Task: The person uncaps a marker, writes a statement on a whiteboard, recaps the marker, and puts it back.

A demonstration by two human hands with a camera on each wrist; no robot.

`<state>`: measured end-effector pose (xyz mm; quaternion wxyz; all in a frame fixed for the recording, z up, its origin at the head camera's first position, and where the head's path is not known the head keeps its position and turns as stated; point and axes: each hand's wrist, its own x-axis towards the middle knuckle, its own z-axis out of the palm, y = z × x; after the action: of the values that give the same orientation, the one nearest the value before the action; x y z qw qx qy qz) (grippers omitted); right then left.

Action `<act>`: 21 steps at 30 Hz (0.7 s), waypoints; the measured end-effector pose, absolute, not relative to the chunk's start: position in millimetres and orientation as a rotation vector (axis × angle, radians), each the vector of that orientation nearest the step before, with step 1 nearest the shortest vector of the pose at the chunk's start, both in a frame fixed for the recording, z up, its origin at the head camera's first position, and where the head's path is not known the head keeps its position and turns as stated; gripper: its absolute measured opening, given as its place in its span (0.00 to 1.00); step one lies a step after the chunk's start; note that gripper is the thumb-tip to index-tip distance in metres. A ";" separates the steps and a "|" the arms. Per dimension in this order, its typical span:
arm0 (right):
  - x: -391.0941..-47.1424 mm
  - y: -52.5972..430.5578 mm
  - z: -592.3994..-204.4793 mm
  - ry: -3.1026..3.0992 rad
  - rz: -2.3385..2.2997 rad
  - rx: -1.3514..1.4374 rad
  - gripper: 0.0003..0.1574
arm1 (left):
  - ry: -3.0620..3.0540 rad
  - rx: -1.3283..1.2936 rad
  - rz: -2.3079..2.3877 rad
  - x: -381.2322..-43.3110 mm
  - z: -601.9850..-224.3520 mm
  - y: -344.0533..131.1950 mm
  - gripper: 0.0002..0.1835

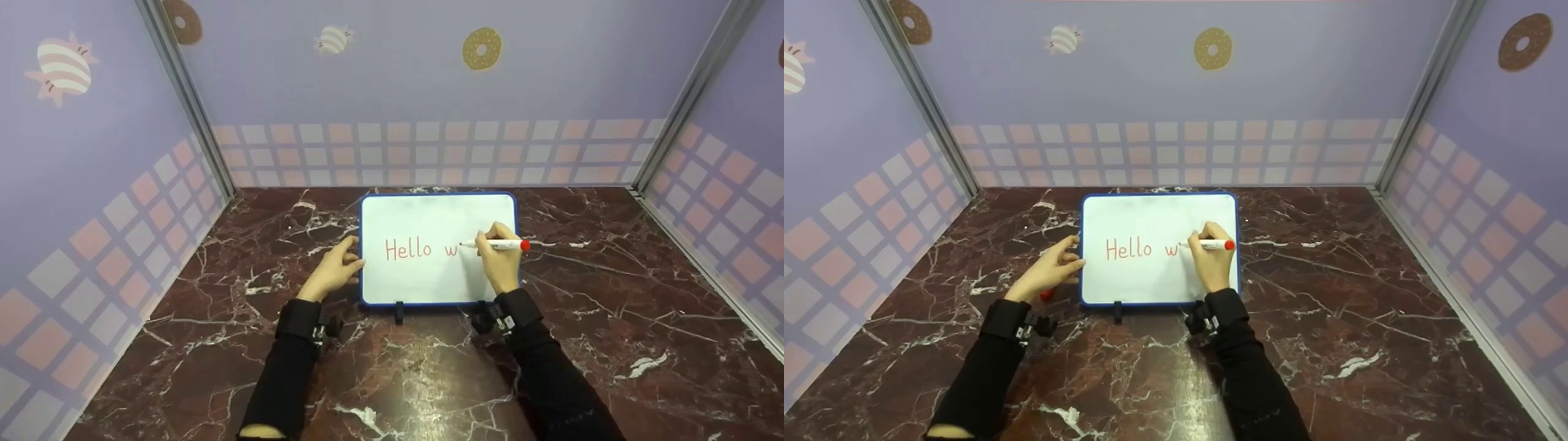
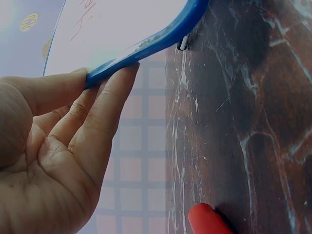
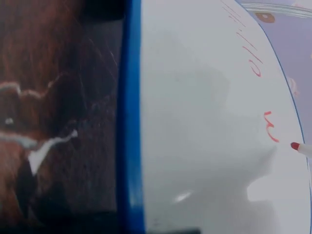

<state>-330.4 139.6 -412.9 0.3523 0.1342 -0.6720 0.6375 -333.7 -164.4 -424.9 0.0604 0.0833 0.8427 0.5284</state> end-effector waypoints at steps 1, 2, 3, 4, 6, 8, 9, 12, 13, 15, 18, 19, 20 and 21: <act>-330.4 140.1 -412.5 -1.740 1.647 0.344 0.16 | 2.555 0.253 1.597 -333.7 -425.0 -164.4 0.30; -330.5 140.7 -412.3 -1.744 1.645 0.340 0.16 | 2.558 0.250 1.597 -333.8 -425.2 -164.4 0.29; -330.4 141.1 -411.9 -1.751 1.644 0.335 0.16 | 2.561 0.245 1.596 -333.8 -425.3 -164.5 0.30; -330.2 141.4 -411.8 -1.759 1.643 0.330 0.16 | 2.565 0.244 1.589 -333.5 -425.4 -164.5 0.30; -330.1 141.9 -412.4 -1.775 1.643 0.321 0.16 | 2.567 0.241 1.581 -333.4 -425.8 -165.0 0.30; -330.0 142.2 -413.1 -1.784 1.646 0.313 0.16 | 2.564 0.237 1.581 -333.1 -426.0 -165.5 0.30; -330.1 142.4 -413.6 -1.786 1.646 0.313 0.16 | 2.564 0.246 1.573 -333.1 -426.1 -165.8 0.30; -330.2 142.8 -414.5 -1.779 1.637 0.324 0.16 | 2.557 0.261 1.572 -333.6 -426.2 -166.3 0.30; -330.2 142.8 -414.5 -1.776 1.632 0.328 0.16 | 2.558 0.266 1.571 -333.9 -426.2 -166.3 0.29; -330.1 142.9 -414.1 -1.772 1.611 0.329 0.16 | 2.561 0.279 1.567 -334.6 -426.7 -166.3 0.29; -329.9 142.7 -412.5 -1.773 1.556 0.308 0.16 | 2.559 0.283 1.578 -335.5 -427.2 -166.1 0.29; -329.5 142.5 -411.7 -1.778 1.535 0.299 0.16 | 2.558 0.282 1.582 -335.6 -427.3 -166.2 0.29; -329.2 142.2 -411.0 -1.785 1.513 0.291 0.16 | 2.558 0.281 1.584 -335.5 -427.2 -166.2 0.29; -328.9 142.0 -410.5 -1.792 1.494 0.289 0.17 | 2.557 0.282 1.585 -335.5 -427.2 -166.3 0.29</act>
<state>-328.9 142.0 -410.5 0.3851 0.1135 -0.7036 0.5864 -335.5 -166.3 -427.2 0.0597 0.0930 0.8447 0.5236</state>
